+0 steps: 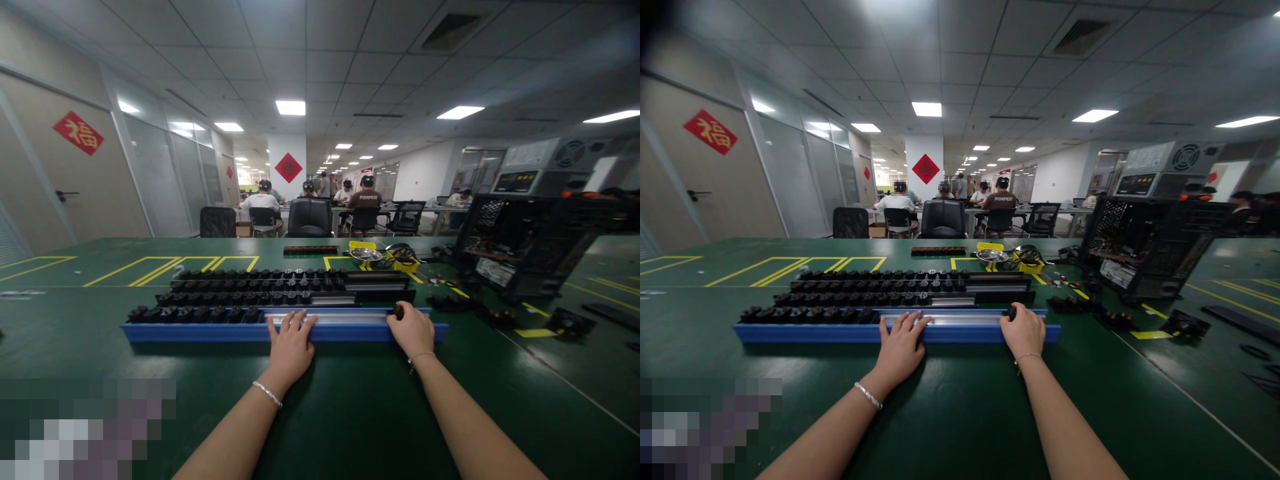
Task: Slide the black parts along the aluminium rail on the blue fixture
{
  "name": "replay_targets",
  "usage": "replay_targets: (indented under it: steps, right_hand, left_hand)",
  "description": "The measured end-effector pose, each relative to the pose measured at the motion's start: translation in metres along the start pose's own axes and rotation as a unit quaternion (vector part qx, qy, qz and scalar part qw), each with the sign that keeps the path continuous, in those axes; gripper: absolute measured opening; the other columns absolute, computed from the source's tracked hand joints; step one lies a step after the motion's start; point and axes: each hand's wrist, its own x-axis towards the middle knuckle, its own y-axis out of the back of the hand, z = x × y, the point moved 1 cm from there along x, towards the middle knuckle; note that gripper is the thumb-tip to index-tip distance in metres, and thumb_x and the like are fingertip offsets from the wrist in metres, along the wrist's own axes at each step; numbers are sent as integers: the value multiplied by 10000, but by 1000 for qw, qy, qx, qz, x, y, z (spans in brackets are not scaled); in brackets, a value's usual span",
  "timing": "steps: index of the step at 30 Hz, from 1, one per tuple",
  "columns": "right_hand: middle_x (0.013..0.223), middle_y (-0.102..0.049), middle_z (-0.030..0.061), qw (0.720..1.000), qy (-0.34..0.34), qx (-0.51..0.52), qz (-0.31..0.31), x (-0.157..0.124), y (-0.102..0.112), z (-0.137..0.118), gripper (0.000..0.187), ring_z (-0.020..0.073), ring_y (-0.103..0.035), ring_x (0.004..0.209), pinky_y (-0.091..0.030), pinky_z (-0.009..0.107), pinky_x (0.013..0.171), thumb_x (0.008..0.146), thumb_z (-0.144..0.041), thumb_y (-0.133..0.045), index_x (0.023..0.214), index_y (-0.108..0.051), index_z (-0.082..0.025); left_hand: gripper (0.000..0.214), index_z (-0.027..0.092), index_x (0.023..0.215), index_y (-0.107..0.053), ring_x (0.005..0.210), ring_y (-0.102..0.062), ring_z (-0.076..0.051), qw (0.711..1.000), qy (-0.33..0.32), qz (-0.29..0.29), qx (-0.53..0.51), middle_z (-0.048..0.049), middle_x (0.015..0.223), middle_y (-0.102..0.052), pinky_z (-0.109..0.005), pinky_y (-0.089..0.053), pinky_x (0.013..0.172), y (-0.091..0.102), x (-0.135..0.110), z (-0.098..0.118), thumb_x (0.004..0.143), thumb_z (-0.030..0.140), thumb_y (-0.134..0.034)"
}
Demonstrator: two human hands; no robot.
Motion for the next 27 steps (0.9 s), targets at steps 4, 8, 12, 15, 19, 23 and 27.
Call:
replay_targets:
  steps: [4,8,12,15,19,23,27]
  right_hand:
    - [1038,-638,90,1000,1,2,4,1,-1,2,429,234,-542,1019,-346,356,914,754,-307,-440,1144,-556,-169]
    - [1065,-631,99,1000,-1,-3,25,1,1,3,443,238,-530,1051,-321,359,943,744,-293,-453,1154,-550,-158]
    - [1042,-641,95,1000,-10,-5,18,3,2,6,432,243,-545,1024,-327,365,925,745,-297,-446,1139,-563,-163]
    - [1034,-646,93,1000,-14,-4,18,4,2,8,421,246,-549,1017,-330,372,917,745,-293,-440,1125,-574,-171]
    - [1038,-645,97,1000,-11,-4,21,5,0,10,425,247,-548,1017,-332,374,918,739,-302,-444,1119,-579,-169]
    - [1053,-637,99,1000,-15,-1,21,6,0,13,470,248,-538,1032,-330,377,929,736,-327,-454,1164,-553,-160]
    - [1053,-635,94,1000,-21,1,19,7,2,13,481,241,-530,1044,-324,376,946,743,-313,-444,1190,-536,-163]
  left_hand:
    - [563,371,1280,-439,1291,-330,-263,1000,-3,4,0,-7,1376,-464,-648,1,1060,-1,0,-1,746,196,-476]
    - [562,374,1277,-439,1290,-333,-262,1000,-5,6,3,-3,1377,-462,-649,-2,1060,-2,0,-2,744,200,-474]
    - [555,373,1270,-444,1286,-341,-256,1000,-6,11,2,1,1373,-468,-649,-10,1059,-2,0,-1,744,197,-466]
    - [550,369,1265,-451,1280,-350,-255,1000,-4,10,3,-3,1368,-475,-647,-14,1060,-1,0,0,744,195,-464]
    - [548,367,1263,-456,1281,-350,-256,1000,-2,8,5,-7,1365,-478,-647,-7,1061,-1,1,0,745,188,-460]
    - [555,368,1270,-451,1288,-342,-260,1000,-2,3,5,-8,1370,-472,-649,-4,1061,0,1,0,746,185,-463]
    - [557,376,1280,-439,1291,-339,-261,1000,0,-5,12,-5,1374,-466,-645,-13,1065,1,0,1,754,195,-469]
